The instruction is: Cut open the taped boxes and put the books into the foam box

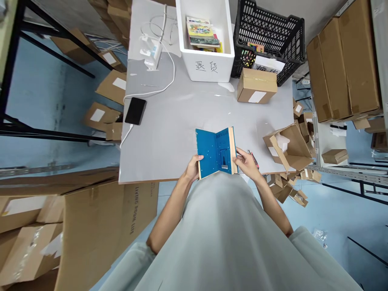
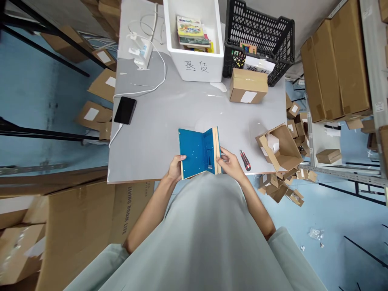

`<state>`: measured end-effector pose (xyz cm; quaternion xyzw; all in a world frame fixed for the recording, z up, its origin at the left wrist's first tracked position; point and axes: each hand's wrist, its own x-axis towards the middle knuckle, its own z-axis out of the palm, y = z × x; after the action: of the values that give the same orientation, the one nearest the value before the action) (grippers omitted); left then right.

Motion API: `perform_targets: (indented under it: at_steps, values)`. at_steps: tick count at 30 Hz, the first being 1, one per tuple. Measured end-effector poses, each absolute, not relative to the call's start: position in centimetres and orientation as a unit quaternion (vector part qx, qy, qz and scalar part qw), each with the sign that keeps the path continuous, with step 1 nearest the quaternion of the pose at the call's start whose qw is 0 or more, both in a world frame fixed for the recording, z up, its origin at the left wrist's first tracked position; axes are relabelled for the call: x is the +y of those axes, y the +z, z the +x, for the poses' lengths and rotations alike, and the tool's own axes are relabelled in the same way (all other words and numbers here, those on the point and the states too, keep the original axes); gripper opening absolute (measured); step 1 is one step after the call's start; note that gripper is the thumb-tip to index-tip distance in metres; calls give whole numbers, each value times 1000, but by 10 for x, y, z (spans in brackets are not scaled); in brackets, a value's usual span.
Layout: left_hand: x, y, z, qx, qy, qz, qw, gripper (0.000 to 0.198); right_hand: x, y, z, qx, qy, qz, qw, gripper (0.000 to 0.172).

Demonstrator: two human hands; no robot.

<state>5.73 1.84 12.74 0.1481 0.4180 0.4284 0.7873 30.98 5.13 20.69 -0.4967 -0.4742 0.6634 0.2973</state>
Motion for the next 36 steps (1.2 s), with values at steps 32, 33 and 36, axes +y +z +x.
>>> perform_targets:
  at_steps: [32, 33, 36]
  values:
    - [34, 142, 69, 512, 449, 157, 715, 62, 51, 173, 301, -340, 700, -542, 317, 58]
    - [33, 143, 70, 518, 457, 165, 704, 62, 51, 169, 302, -356, 678, -558, 321, 60]
    - [32, 149, 76, 551, 482, 195, 653, 61, 53, 159, 302, -406, 574, -624, 342, 73]
